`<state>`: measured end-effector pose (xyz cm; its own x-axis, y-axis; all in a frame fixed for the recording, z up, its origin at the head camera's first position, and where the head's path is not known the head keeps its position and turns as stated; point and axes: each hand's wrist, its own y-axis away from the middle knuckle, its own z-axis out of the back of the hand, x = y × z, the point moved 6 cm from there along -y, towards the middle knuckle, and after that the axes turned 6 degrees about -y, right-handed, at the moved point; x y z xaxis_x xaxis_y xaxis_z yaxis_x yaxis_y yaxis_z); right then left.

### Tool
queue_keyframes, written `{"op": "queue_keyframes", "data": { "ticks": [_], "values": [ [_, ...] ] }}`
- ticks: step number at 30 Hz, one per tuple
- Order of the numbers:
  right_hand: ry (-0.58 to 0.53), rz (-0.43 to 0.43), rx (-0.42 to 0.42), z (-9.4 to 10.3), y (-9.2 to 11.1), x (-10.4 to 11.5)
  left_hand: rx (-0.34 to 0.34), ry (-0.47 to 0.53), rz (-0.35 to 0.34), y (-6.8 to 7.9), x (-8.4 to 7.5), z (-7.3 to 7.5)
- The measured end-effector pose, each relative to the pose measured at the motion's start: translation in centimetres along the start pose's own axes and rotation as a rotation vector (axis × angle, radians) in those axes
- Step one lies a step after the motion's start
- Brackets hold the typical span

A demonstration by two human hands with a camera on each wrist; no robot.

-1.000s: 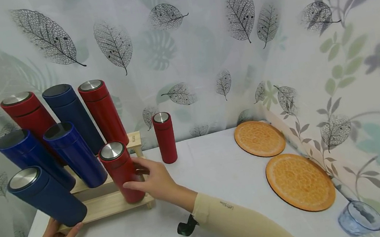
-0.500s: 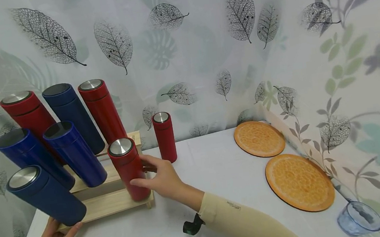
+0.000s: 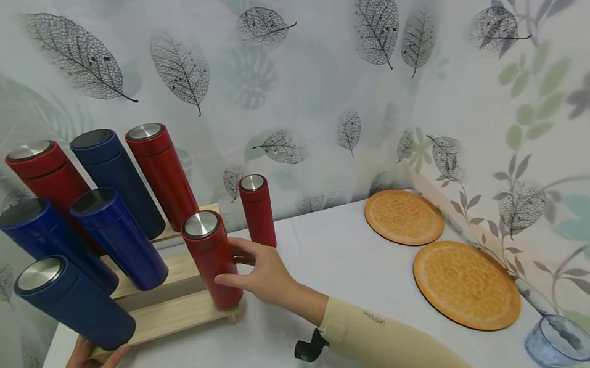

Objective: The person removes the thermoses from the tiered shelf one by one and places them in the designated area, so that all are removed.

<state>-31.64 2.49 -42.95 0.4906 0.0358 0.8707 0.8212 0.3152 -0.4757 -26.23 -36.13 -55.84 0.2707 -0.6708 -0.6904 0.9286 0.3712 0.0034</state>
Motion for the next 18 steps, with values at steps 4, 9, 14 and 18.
{"op": "queue_keyframes", "data": {
  "ticks": [4, 9, 14, 18],
  "values": [
    [0.004, -0.021, -0.007, 0.6, 0.4, 0.1, -0.011, -0.009, -0.006, 0.0, 0.0, 0.0],
    [0.032, -0.042, -0.027, 1.4, 0.6, 0.2, -0.007, 0.008, -0.010, -0.1, 0.0, 0.1],
    [0.042, -0.056, -0.052, 2.3, 0.6, 0.1, -0.011, 0.016, -0.009, -0.1, 0.0, 0.1],
    [0.044, -0.061, -0.065, 3.0, 0.7, 0.1, -0.013, 0.014, -0.016, -0.1, 0.0, 0.1]
  ]
}}
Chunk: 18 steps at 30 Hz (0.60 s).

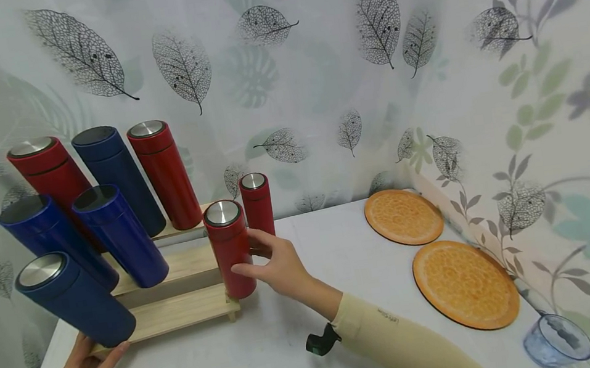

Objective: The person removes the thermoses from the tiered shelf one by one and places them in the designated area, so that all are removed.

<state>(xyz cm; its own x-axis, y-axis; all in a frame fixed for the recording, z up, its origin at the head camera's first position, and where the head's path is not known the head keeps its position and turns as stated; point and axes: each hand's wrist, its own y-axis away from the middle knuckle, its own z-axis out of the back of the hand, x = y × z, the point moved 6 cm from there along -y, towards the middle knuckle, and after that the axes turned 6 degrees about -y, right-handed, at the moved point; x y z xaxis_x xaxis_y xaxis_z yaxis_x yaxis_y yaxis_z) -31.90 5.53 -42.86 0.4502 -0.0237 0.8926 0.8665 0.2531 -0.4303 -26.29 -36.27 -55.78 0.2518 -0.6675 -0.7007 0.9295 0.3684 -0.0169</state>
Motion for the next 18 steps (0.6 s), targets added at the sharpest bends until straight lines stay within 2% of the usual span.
{"op": "queue_keyframes", "data": {
  "ticks": [18],
  "values": [
    [0.079, -0.032, -0.062, 3.4, 0.2, -1.2, 0.016, 0.010, 0.011, 0.1, 0.0, 0.0]
  ]
}}
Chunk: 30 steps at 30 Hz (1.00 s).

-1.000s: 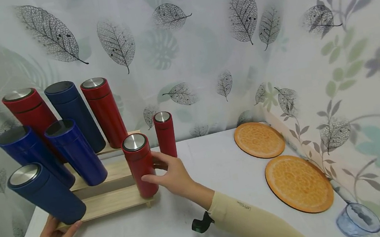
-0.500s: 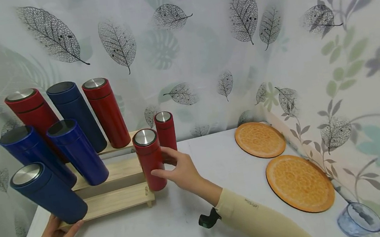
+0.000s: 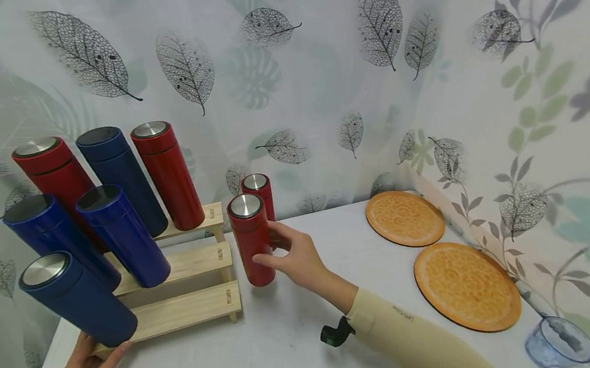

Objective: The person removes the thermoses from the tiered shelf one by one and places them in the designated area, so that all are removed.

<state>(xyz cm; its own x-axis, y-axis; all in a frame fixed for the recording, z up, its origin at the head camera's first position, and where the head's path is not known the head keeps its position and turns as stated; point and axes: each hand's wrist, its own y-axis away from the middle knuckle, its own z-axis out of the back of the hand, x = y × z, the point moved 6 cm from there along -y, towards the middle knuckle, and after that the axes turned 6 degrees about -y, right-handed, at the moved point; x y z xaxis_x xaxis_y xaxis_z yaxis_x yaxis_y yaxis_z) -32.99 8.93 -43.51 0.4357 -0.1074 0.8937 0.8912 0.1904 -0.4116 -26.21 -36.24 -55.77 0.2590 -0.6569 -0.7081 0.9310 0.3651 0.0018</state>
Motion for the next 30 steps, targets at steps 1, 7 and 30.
{"op": "queue_keyframes", "data": {
  "ticks": [1, 7, 30],
  "values": [
    [0.003, -0.005, -0.006, 0.2, 0.0, -0.2, -0.001, -0.001, 0.000, 0.0, 0.0, 0.0],
    [0.007, 0.012, -0.031, 1.0, -0.4, -0.8, 0.003, 0.007, 0.004, 0.0, -0.1, -0.2],
    [0.026, 0.042, -0.089, 4.3, -1.4, -0.9, 0.002, 0.012, 0.010, 0.0, -0.2, -0.1]
  ]
}}
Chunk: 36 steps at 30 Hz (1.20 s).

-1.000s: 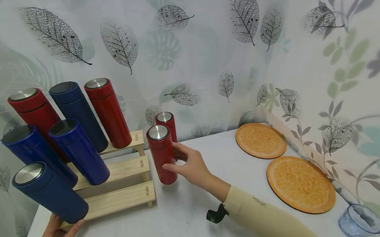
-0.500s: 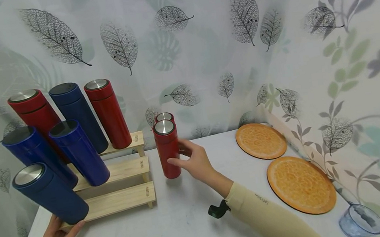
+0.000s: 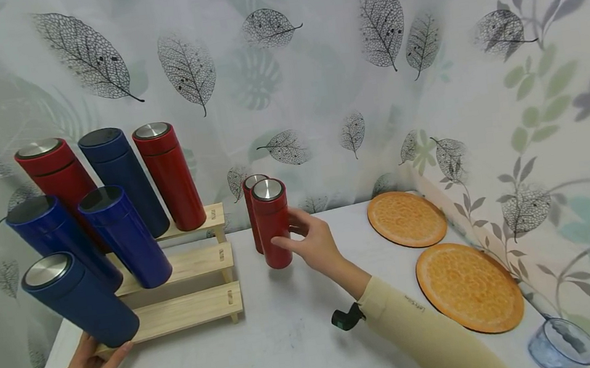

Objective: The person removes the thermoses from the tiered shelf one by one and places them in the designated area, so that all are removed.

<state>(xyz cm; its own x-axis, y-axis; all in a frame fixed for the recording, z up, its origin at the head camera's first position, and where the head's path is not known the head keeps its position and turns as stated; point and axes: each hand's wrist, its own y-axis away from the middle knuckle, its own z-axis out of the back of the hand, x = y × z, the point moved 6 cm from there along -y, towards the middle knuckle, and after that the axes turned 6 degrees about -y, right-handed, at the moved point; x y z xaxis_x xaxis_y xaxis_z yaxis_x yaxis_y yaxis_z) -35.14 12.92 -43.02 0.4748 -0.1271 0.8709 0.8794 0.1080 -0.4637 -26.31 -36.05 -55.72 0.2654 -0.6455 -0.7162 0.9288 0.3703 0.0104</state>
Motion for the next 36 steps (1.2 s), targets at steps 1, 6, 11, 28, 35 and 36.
{"op": "queue_keyframes", "data": {
  "ticks": [1, 6, 11, 28, 35, 36],
  "values": [
    [0.005, 0.001, -0.001, 0.1, 0.0, 0.0, 0.000, 0.000, -0.002, 0.0, 0.0, 0.0],
    [0.023, 0.011, -0.012, 0.9, -0.3, -0.1, 0.004, 0.032, 0.005, 0.1, 0.0, 0.0],
    [0.032, 0.016, -0.021, 1.4, -0.7, -0.2, 0.006, 0.053, 0.013, 0.1, 0.2, -0.1],
    [0.070, -0.006, -0.052, 3.2, -1.4, -1.5, 0.017, 0.063, 0.018, 0.2, 0.0, -0.1],
    [0.094, 0.003, -0.072, 4.1, -1.8, -2.3, 0.010, 0.071, 0.013, 0.2, 0.2, -0.2],
    [0.094, 0.004, -0.074, 4.2, -1.8, -2.4, 0.008, 0.072, 0.014, 0.2, 0.2, -0.2]
  ]
}}
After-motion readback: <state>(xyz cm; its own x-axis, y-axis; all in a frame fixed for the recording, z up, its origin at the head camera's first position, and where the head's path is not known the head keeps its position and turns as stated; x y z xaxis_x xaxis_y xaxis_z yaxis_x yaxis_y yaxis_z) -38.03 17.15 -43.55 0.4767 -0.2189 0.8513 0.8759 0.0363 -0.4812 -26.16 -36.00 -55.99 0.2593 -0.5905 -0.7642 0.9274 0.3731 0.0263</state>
